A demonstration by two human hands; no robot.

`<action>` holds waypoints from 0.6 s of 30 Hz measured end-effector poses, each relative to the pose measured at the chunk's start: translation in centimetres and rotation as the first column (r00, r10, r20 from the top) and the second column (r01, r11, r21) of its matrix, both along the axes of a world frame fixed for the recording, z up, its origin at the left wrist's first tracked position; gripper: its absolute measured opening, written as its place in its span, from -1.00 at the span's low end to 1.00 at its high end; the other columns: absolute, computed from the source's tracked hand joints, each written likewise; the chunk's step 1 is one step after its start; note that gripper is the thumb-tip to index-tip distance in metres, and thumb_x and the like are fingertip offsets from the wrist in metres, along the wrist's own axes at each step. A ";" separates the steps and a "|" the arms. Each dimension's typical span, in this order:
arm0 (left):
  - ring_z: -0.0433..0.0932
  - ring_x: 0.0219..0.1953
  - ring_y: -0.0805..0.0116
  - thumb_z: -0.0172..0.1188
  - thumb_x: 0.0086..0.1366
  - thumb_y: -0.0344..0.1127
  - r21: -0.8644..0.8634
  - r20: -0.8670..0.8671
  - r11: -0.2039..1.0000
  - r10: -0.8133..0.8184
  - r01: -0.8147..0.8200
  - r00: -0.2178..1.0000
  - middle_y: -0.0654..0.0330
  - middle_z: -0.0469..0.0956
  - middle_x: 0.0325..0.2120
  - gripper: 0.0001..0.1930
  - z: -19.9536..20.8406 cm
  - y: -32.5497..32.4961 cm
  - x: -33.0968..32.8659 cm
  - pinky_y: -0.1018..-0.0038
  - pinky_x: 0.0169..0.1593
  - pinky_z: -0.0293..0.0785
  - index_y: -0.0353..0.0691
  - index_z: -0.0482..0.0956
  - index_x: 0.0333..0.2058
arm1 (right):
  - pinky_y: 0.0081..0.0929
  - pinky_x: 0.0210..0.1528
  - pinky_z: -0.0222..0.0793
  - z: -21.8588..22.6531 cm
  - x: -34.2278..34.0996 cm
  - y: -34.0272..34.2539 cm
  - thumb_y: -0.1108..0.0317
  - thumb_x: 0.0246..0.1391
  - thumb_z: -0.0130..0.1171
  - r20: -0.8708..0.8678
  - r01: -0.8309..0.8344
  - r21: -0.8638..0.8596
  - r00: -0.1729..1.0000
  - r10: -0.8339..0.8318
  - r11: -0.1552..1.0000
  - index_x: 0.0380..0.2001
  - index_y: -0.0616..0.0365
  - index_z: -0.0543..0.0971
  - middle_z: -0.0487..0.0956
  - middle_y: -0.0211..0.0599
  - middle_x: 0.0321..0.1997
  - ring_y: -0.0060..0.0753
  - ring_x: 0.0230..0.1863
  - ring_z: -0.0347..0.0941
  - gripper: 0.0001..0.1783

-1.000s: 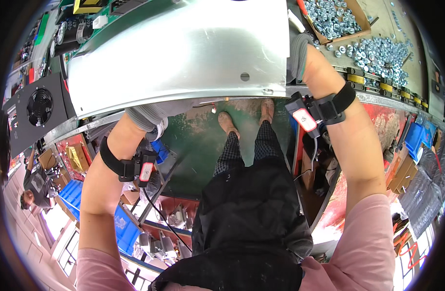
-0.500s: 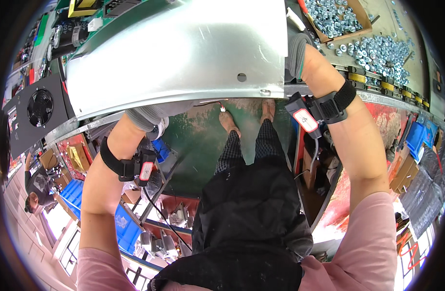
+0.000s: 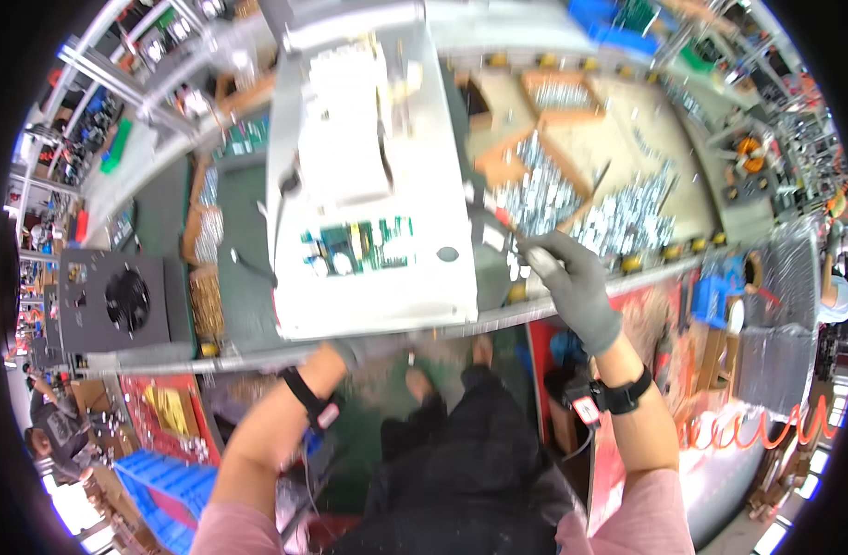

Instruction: Assembling components of an electronic device on a production line using a power tool.

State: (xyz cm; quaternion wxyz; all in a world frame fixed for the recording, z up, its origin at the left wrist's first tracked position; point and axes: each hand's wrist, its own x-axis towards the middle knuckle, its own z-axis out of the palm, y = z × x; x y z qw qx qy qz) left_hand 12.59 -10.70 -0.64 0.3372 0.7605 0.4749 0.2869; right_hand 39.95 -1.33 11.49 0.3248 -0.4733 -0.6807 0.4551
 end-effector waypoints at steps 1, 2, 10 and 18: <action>0.45 -0.16 0.16 0.01 0.20 -0.09 0.205 -0.185 0.979 0.034 0.005 0.982 0.08 0.51 -0.22 -0.57 0.0 0.4 0.5 0.28 -0.02 0.31 -0.20 0.45 -0.02 | -0.54 -0.20 0.32 2.3 0.4 1.5 0.32 0.13 0.01 -0.061 0.027 0.049 0.998 -0.024 0.998 -0.30 0.30 0.53 0.52 -0.32 -0.39 -0.54 -0.31 0.40 -0.76; 0.45 -0.16 0.16 0.01 0.20 -0.09 0.249 -0.201 0.968 0.057 -0.005 0.978 0.08 0.51 -0.22 -0.57 1.4 2.3 -1.1 0.28 -0.02 0.31 -0.20 0.45 -0.02 | -0.54 -0.18 0.32 4.3 -0.2 3.5 0.32 0.13 0.01 -0.065 0.000 0.076 0.998 0.005 0.997 -0.29 0.29 0.53 0.52 -0.34 -0.39 -0.54 -0.30 0.40 -0.76; 0.44 -0.14 0.15 0.01 0.20 -0.08 0.487 -0.217 0.866 0.249 -0.117 0.944 0.07 0.50 -0.20 -0.56 8.6 15.9 -3.9 0.28 -0.01 0.31 -0.20 0.44 -0.01 | -0.54 -0.23 0.32 18.1 -9.1 25.4 0.29 0.11 0.06 0.156 -0.283 0.531 0.959 0.236 0.799 -0.26 0.29 0.50 0.53 -0.27 -0.38 -0.50 -0.34 0.41 -0.74; 0.43 -0.12 0.14 0.02 0.20 -0.08 0.507 -0.279 0.809 0.479 -0.296 0.832 0.07 0.49 -0.18 -0.56 10.8 20.1 -9.2 0.27 0.00 0.30 -0.20 0.43 -0.01 | -0.48 -0.02 0.30 20.9 -26.7 41.9 0.07 0.02 0.19 -0.132 -0.154 0.420 0.965 0.228 0.894 -0.04 0.20 0.43 0.51 -0.12 -0.08 -0.32 -0.11 0.42 -0.47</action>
